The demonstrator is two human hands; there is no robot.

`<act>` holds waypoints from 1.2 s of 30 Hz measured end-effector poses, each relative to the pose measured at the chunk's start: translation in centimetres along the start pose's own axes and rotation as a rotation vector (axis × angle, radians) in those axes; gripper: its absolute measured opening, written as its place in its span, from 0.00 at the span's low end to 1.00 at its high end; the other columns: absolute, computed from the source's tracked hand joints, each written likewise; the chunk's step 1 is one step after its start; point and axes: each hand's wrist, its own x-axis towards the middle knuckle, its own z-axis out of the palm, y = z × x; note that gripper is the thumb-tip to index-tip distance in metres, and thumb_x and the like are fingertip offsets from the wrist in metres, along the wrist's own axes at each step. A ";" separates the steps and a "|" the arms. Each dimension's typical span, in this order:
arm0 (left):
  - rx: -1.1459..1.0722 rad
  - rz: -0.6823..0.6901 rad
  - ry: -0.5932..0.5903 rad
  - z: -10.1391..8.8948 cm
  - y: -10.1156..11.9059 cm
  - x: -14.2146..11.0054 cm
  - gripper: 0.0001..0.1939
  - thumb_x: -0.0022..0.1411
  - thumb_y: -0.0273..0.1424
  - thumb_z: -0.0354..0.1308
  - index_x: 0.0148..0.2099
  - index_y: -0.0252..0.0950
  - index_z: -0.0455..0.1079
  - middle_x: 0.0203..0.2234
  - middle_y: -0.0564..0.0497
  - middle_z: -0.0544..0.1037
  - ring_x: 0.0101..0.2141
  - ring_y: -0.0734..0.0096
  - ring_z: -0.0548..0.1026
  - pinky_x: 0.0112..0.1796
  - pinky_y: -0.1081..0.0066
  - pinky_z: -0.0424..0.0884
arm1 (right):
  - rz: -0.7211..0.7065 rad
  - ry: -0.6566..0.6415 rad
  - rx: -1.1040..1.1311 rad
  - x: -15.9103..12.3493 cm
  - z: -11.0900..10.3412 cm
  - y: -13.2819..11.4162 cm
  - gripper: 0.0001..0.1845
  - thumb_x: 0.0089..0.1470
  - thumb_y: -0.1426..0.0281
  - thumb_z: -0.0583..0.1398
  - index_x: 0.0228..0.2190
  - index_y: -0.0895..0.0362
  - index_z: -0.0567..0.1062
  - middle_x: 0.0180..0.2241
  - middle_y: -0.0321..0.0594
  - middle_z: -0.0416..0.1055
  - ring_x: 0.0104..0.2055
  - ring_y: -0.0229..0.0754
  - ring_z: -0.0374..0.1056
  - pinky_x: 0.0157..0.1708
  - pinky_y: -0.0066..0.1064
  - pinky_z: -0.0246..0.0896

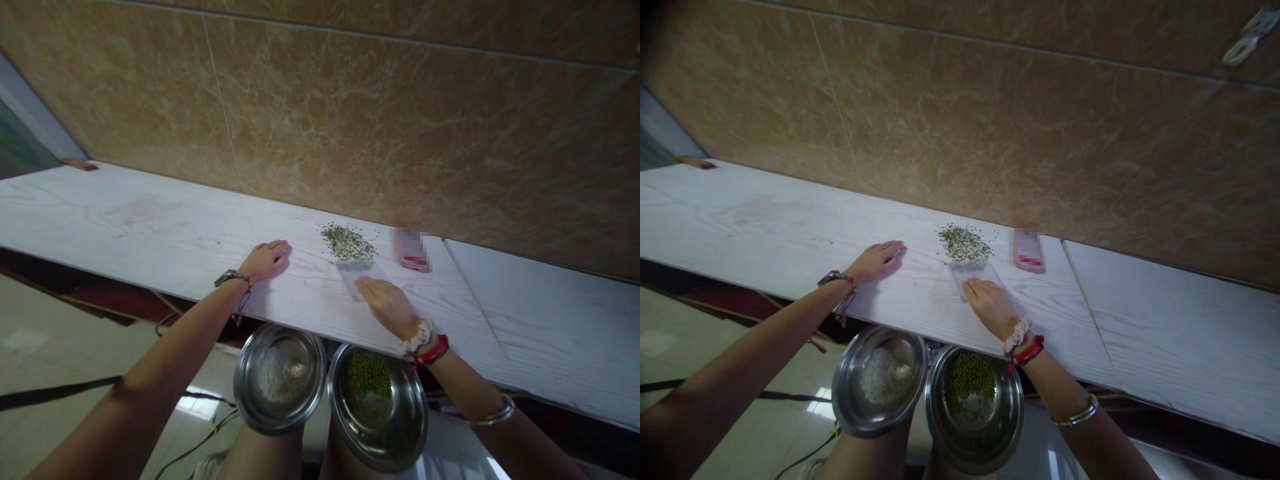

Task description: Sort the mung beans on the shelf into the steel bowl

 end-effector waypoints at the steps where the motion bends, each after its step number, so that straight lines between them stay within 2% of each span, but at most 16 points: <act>1: 0.000 0.000 0.002 0.0 0.0 0.0 0.23 0.61 0.31 0.42 0.57 0.35 0.64 0.58 0.48 0.64 0.56 0.65 0.63 0.55 0.64 0.60 | -0.011 0.010 -0.007 -0.2 -0.3 -0.3 0.17 0.51 0.84 0.51 0.39 0.64 0.74 0.39 0.50 0.76 0.41 0.43 0.73 0.39 0.33 0.70; 6: -0.007 0.005 0.012 0.0 0.0 -0.1 0.23 0.61 0.32 0.41 0.56 0.35 0.63 0.57 0.48 0.64 0.56 0.65 0.63 0.55 0.64 0.59 | -0.068 0.094 -0.076 -1.4 -1.6 -1.6 0.16 0.52 0.84 0.50 0.37 0.65 0.75 0.37 0.50 0.77 0.40 0.42 0.73 0.38 0.32 0.71; 15: -0.010 0.011 0.007 -0.1 -0.1 -0.1 0.23 0.61 0.33 0.41 0.56 0.35 0.63 0.57 0.48 0.64 0.56 0.65 0.63 0.55 0.64 0.59 | -0.093 0.098 -0.047 -3.4 -4.4 -3.3 0.16 0.53 0.84 0.50 0.38 0.66 0.75 0.38 0.50 0.77 0.41 0.42 0.73 0.40 0.31 0.71; 18: -0.019 0.014 0.012 0.1 -0.2 -0.1 0.23 0.61 0.33 0.41 0.56 0.36 0.63 0.57 0.48 0.64 0.56 0.64 0.63 0.54 0.63 0.60 | -0.086 0.113 -0.035 -3.8 -5.5 -3.3 0.17 0.53 0.83 0.50 0.40 0.65 0.75 0.39 0.49 0.76 0.43 0.42 0.72 0.42 0.32 0.70; 21: -0.025 0.024 0.030 0.3 -0.3 -0.1 0.22 0.61 0.33 0.41 0.56 0.38 0.63 0.57 0.49 0.65 0.56 0.64 0.64 0.54 0.63 0.60 | -0.022 0.141 -0.001 -4.1 -6.1 -2.4 0.20 0.54 0.82 0.50 0.46 0.63 0.72 0.42 0.49 0.75 0.46 0.42 0.70 0.45 0.33 0.68; 24: -0.026 0.032 0.034 0.4 -0.5 0.0 0.22 0.61 0.33 0.41 0.56 0.37 0.62 0.57 0.49 0.65 0.56 0.65 0.64 0.54 0.63 0.60 | 0.077 0.164 -0.012 -3.9 -6.0 -0.7 0.19 0.55 0.81 0.50 0.46 0.64 0.72 0.42 0.49 0.75 0.45 0.41 0.71 0.46 0.32 0.67; 29: -0.030 0.032 0.027 0.5 -0.6 0.1 0.23 0.61 0.33 0.41 0.56 0.35 0.63 0.57 0.47 0.64 0.54 0.63 0.65 0.54 0.62 0.60 | 0.198 0.078 -0.053 -3.1 -4.3 2.1 0.18 0.56 0.80 0.48 0.42 0.63 0.75 0.40 0.47 0.76 0.42 0.41 0.72 0.43 0.31 0.68; 33: -0.022 0.037 0.037 0.6 -0.6 0.1 0.23 0.61 0.33 0.41 0.56 0.35 0.63 0.57 0.47 0.65 0.55 0.64 0.65 0.54 0.63 0.60 | 0.216 0.101 -0.061 -3.4 -3.1 3.1 0.18 0.55 0.81 0.48 0.40 0.64 0.75 0.38 0.47 0.77 0.40 0.42 0.72 0.42 0.32 0.67; 36: -0.011 0.040 0.048 0.5 -0.5 0.1 0.23 0.61 0.33 0.41 0.55 0.33 0.64 0.56 0.45 0.66 0.55 0.63 0.65 0.54 0.63 0.61 | 0.249 0.065 -0.064 -4.0 -2.9 3.2 0.19 0.54 0.81 0.48 0.41 0.62 0.75 0.39 0.45 0.77 0.41 0.42 0.72 0.43 0.34 0.67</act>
